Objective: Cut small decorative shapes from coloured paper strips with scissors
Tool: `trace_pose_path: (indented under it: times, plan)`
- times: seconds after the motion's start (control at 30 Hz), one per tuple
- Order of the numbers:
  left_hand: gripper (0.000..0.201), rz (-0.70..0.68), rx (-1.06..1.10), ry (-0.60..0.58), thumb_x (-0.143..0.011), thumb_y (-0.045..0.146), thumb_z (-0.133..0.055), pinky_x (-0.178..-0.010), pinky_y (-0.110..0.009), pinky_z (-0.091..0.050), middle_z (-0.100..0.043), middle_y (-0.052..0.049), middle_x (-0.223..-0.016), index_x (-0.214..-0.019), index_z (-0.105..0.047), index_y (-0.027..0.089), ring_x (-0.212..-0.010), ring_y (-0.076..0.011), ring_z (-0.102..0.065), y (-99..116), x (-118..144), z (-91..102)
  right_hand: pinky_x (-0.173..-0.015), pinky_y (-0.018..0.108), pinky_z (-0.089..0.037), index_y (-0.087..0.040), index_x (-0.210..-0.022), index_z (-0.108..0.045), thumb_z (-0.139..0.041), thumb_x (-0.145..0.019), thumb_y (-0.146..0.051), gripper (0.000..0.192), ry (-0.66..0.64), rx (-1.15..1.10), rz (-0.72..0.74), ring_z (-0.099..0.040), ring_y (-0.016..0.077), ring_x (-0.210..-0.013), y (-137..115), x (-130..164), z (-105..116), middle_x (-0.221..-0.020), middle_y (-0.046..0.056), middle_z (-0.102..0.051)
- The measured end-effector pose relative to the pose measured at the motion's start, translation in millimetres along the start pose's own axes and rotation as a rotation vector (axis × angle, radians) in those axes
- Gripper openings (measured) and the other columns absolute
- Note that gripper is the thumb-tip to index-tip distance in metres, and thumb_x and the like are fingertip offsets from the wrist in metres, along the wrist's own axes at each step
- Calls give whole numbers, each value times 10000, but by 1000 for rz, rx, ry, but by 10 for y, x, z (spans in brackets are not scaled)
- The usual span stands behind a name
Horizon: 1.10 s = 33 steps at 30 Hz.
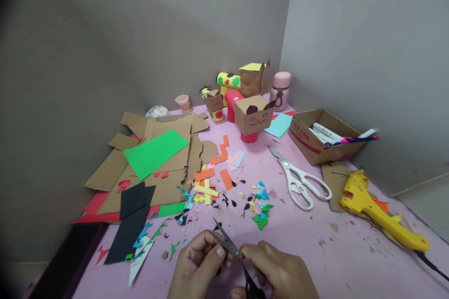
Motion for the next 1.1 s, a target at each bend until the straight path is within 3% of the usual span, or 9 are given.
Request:
trace_pose_path:
  times: [0.27,1.1]
  plan:
    - [240,7,-9,44,-671,350,-717,-569,-208,-398,-570,24,-520,-573,-592,171,-515,-107,-478,0,-7,21,-464,207,-486,-183,-984,-668,-637,-775,-337,261,23,57,30,-642,166,-488,-15,-10,34,-648,25,-679]
    - [184,-23,-109,97,-696,300,-677,-543,-191,-348,-575,15,-563,-612,-598,158,-561,-111,-473,37,-17,116,-469,218,-488,-197,-905,-662,-648,-780,-347,196,-15,103,28,-656,176,-506,29,-3,21,-625,7,-681]
Point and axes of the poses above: each hand's wrist, its own x-axis away from the middle knuckle, its own z-axis out of the back of the hand, y = z × x, the point moved 7 cm from there along -x, towards the middle knuckle
